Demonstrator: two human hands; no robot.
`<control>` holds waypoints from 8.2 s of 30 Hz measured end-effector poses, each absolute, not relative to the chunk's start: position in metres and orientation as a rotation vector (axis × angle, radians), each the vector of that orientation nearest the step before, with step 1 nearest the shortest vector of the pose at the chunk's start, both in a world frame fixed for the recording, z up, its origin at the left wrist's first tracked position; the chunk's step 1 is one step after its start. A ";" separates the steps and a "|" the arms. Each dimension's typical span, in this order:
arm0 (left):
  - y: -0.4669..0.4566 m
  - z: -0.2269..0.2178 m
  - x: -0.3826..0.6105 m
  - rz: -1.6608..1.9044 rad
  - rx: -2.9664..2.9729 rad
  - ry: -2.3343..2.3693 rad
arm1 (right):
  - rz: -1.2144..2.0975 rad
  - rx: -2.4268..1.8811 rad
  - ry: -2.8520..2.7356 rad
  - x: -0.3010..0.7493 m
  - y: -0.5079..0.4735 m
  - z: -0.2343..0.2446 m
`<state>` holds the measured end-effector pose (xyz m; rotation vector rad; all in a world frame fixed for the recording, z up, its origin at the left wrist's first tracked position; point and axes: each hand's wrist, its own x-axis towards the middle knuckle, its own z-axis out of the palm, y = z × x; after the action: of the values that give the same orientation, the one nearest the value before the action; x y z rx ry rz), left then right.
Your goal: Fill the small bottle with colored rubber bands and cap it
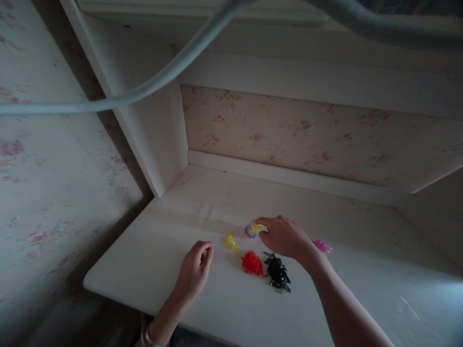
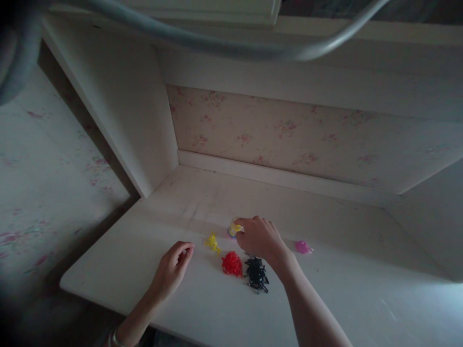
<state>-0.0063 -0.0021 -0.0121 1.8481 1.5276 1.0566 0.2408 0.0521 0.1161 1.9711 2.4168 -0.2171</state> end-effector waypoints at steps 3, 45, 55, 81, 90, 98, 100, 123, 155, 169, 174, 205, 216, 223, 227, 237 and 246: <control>-0.002 -0.011 -0.006 1.043 1.852 1.533 | -0.181 2.017 2.401 0.243 0.051 0.119; 0.027 0.003 0.025 0.392 2.374 1.647 | -0.790 2.282 2.727 0.208 -0.089 -0.010; 0.038 0.004 0.025 0.405 2.402 1.609 | -0.930 2.297 2.717 0.212 -0.089 -0.006; 0.074 0.101 0.074 0.995 2.482 1.123 | -0.999 2.280 2.721 0.214 -0.089 -0.005; 0.085 0.105 0.091 0.798 2.586 1.135 | -1.006 2.292 2.743 0.215 -0.091 -0.002; 0.088 0.097 0.073 1.068 2.408 1.232 | -1.081 2.274 2.714 0.216 -0.090 0.000; 0.084 0.091 0.062 1.077 2.349 1.304 | -1.061 2.276 2.702 0.215 -0.090 -0.001; 0.005 -0.014 0.003 0.918 1.782 1.409 | -0.200 2.037 2.559 0.186 0.003 0.032; -0.011 -0.011 0.027 0.655 2.247 1.544 | -0.533 2.555 3.021 0.245 0.013 0.087; -0.014 -0.009 0.027 0.717 2.234 1.559 | -0.244 2.396 3.058 0.250 0.041 0.077; -0.010 -0.007 0.026 0.822 2.090 1.500 | -0.352 2.461 3.124 0.247 0.016 0.076; 0.069 0.103 0.091 0.998 2.349 1.355 | -0.171 2.009 2.693 0.163 -0.009 0.023; 0.029 0.030 0.028 0.994 2.066 1.541 | -0.065 1.974 2.676 0.169 0.009 0.023; 0.010 -0.005 0.013 0.717 2.175 1.666 | -0.104 2.007 2.776 0.170 0.002 0.029; 0.007 -0.005 0.018 0.579 2.240 1.740 | -0.363 2.089 2.915 0.180 -0.011 0.041; 0.006 -0.002 0.025 0.501 2.276 1.841 | -1.054 2.743 2.875 0.247 0.022 0.078; 0.003 0.000 0.028 0.487 2.318 1.839 | -1.139 2.702 2.843 0.250 0.048 0.068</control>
<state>0.0283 0.0028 0.0000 2.3178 1.8388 0.4868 0.2505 0.0477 0.0682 2.7024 2.8425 -1.1392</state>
